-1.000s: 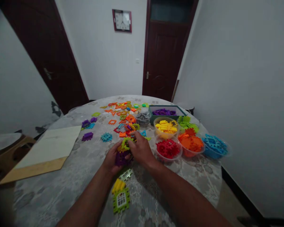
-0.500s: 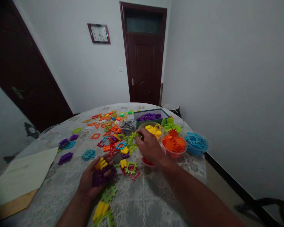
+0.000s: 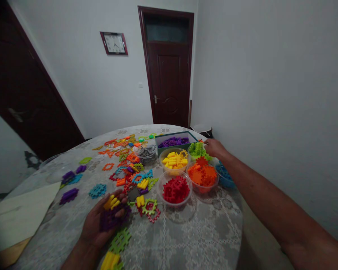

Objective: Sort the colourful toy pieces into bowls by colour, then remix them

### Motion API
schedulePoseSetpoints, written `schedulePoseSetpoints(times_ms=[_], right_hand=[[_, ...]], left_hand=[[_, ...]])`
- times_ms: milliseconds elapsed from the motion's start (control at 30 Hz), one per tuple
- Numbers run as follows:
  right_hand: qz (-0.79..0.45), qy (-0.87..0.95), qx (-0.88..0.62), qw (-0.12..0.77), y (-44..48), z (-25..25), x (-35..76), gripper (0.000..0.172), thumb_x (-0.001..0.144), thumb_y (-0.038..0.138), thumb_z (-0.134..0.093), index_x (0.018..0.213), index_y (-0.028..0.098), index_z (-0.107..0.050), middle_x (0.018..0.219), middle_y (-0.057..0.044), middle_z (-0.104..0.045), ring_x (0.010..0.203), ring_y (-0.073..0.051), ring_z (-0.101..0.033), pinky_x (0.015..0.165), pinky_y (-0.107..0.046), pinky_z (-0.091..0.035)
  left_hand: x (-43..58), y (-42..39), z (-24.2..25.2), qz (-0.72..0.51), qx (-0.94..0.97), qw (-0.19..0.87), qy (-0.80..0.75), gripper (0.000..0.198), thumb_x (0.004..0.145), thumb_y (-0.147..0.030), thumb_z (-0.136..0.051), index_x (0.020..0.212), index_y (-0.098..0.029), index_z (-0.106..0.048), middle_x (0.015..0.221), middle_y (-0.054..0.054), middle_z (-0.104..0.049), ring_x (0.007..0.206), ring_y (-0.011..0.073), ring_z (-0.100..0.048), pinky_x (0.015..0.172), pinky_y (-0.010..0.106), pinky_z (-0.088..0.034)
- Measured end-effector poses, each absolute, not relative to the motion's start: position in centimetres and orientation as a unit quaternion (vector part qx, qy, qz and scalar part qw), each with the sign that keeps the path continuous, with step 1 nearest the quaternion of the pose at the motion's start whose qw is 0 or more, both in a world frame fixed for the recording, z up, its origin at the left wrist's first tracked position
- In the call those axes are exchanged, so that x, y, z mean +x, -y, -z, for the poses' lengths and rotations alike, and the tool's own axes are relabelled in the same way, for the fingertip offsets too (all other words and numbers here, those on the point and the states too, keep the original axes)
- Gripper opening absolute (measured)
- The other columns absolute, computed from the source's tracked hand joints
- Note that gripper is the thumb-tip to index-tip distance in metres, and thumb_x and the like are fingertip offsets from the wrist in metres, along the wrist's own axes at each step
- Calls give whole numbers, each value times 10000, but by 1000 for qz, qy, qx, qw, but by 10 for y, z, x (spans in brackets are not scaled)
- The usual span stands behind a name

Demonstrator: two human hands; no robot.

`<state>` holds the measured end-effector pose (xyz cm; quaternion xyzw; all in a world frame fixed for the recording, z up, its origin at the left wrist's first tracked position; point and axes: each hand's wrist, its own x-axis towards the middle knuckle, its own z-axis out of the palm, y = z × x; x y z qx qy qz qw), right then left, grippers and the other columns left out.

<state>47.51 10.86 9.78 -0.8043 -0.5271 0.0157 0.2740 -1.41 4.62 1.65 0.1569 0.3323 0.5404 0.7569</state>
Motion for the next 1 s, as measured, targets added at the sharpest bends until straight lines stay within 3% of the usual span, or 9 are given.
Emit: schedulePoseSetpoints(times_ms=[200, 300, 400, 533, 667, 867, 1000], right_hand=[[39, 534, -801, 270, -91, -101, 474, 372, 872, 149, -547, 1129, 119, -814, 1190, -179, -796, 1081, -271, -744, 975, -337, -523], [65, 553, -781, 284, -77, -115, 454, 388, 909, 168, -513, 1160, 137, -808, 1224, -157, -790, 1121, -262, -730, 1023, -332, -504], [67, 594, -733, 325, -51, -125, 409, 360, 947, 237, -515, 1161, 181, -800, 1163, -114, -805, 1040, -237, -742, 980, -322, -527], [-32, 687, -608, 397, 1, -116, 316, 323, 991, 353, -537, 1169, 232, -777, 1089, -78, -804, 913, -220, -750, 871, -335, -566], [-170, 758, -513, 365, 37, -81, 227, 322, 1000, 305, -536, 1251, 252, -730, 1214, -77, -773, 1044, -223, -741, 949, -360, -567], [-248, 716, -520, 394, 24, -27, 164, 370, 990, 280, -536, 1325, 229, -685, 1307, -112, -750, 1143, -259, -726, 1055, -429, -531], [-353, 637, -517, 450, 14, -7, 160, 313, 987, 365, -586, 1247, 242, -708, 1225, -88, -778, 1107, -248, -730, 976, -388, -556]], left_hand=[[-13, -46, -17, -540, 151, 763, -321, 272, 904, -178, -606, 1158, -124, -686, 920, 125, -713, 736, 224, -712, 468, 266, -535], [-12, -46, -17, -542, 146, 767, -312, 276, 897, -170, -613, 1160, -124, -684, 924, 123, -716, 769, 235, -724, 467, 265, -535], [-12, -43, -16, -543, 141, 772, -298, 254, 907, -175, -613, 1145, -127, -686, 932, 125, -720, 778, 230, -725, 478, 262, -538], [-13, -39, -16, -542, 130, 794, -242, 194, 947, -223, -596, 1091, -133, -689, 908, 110, -709, 777, 207, -711, 475, 235, -513], [-14, -38, -13, -538, 134, 810, -194, 197, 957, -270, -620, 1078, -135, -697, 950, 115, -717, 819, 204, -715, 487, 214, -505], [-13, -35, -7, -527, 145, 819, -176, 240, 959, -290, -641, 1112, -120, -712, 996, 139, -753, 839, 216, -729, 490, 213, -510], [-11, -35, -7, -511, 147, 825, -191, 249, 944, -289, -652, 1109, -112, -713, 1047, 157, -761, 864, 222, -742, 493, 205, -512]])
